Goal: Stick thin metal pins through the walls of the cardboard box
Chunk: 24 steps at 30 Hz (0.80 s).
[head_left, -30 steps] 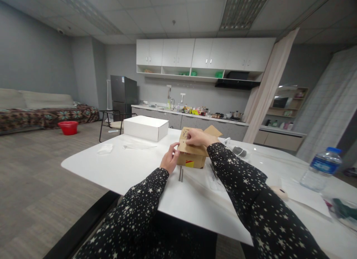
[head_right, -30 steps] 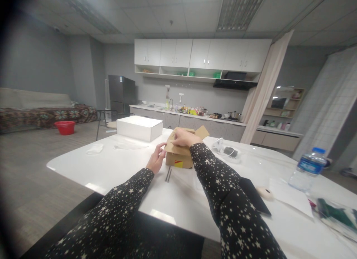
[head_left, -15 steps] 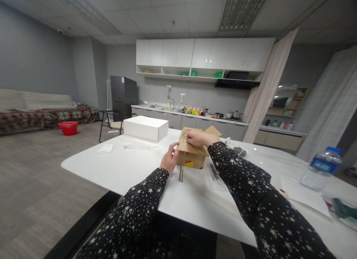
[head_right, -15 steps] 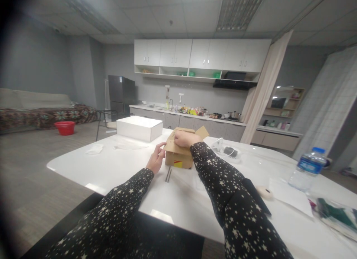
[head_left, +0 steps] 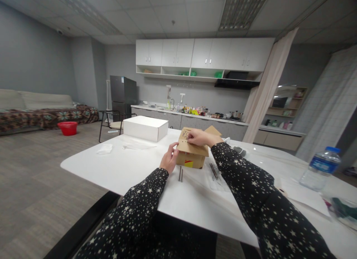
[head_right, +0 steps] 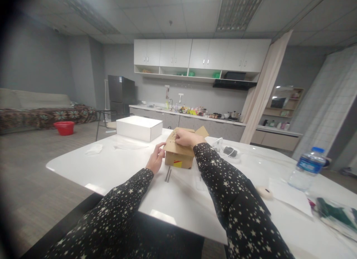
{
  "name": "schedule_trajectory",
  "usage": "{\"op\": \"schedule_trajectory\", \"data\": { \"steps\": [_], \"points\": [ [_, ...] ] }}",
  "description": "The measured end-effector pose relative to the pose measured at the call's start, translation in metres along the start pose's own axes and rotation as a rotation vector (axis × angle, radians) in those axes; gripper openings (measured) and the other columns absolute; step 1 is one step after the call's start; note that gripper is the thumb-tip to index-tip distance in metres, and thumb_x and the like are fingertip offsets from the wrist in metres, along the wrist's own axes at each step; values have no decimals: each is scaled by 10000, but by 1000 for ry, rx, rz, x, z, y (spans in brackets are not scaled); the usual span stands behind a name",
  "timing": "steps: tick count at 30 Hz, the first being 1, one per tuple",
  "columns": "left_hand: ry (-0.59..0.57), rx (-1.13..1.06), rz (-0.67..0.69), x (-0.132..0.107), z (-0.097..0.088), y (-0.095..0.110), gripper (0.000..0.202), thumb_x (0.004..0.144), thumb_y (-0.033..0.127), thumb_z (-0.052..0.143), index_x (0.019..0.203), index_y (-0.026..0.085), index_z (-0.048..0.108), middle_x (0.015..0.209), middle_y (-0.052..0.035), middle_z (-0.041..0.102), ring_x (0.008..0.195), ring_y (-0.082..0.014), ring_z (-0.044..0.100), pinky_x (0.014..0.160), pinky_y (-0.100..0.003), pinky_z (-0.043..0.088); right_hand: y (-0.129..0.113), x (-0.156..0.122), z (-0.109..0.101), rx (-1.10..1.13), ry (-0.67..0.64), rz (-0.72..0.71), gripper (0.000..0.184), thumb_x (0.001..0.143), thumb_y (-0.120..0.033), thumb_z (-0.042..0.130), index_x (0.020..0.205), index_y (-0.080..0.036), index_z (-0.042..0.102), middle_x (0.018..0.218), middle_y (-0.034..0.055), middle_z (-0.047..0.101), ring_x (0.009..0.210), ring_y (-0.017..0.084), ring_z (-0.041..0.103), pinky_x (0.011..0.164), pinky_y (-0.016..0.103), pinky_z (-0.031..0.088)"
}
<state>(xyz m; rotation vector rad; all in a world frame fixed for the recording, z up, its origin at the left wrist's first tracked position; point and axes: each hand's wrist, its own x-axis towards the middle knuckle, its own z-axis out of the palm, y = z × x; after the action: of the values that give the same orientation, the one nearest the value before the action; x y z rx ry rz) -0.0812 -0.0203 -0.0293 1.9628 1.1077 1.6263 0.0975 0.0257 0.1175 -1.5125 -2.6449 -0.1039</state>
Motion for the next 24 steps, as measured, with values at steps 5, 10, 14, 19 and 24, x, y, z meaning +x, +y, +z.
{"op": "schedule_trajectory", "data": {
  "steps": [5, 10, 14, 19, 24],
  "points": [
    [9, -13, 8, 0, 2, -3, 437, 961, 445, 340, 1337, 249, 449, 740, 25, 506, 682, -140, 546, 715, -276, 469, -3, -1, 0, -43, -22, 8, 220, 850, -317, 533, 958, -208, 690, 1006, 70, 708, 822, 189, 636, 665, 255, 433],
    [10, -9, 1, 1, 3, -3, 439, 961, 446, 340, 1337, 251, 451, 742, 23, 510, 688, -142, 546, 723, -277, 462, -10, -8, -2, -76, -16, 15, 305, 909, -336, 461, 1094, -194, 657, 1156, 124, 666, 991, 249, 625, 816, 318, 455],
    [9, -10, -6, 1, 2, -2, 442, 960, 443, 335, 1342, 251, 448, 743, 22, 517, 698, -146, 549, 727, -277, 457, -13, -13, -4, -73, -11, 20, 311, 938, -340, 422, 1102, -194, 643, 1182, 121, 658, 1020, 246, 618, 844, 316, 452],
    [5, 0, -10, 0, 0, 0, 446, 958, 432, 325, 1349, 249, 439, 751, 22, 515, 711, -151, 549, 730, -284, 461, -10, -11, -5, -43, 5, 49, 280, 943, -344, 424, 1083, -205, 623, 1137, 99, 674, 982, 228, 622, 800, 290, 450],
    [7, 9, -6, 0, 0, 1, 444, 961, 424, 321, 1348, 241, 441, 742, 20, 520, 702, -153, 552, 728, -290, 462, -7, -7, -3, -25, 25, 30, 226, 922, -322, 451, 1030, -210, 614, 1099, 77, 681, 933, 207, 621, 740, 267, 433]
  ]
}}
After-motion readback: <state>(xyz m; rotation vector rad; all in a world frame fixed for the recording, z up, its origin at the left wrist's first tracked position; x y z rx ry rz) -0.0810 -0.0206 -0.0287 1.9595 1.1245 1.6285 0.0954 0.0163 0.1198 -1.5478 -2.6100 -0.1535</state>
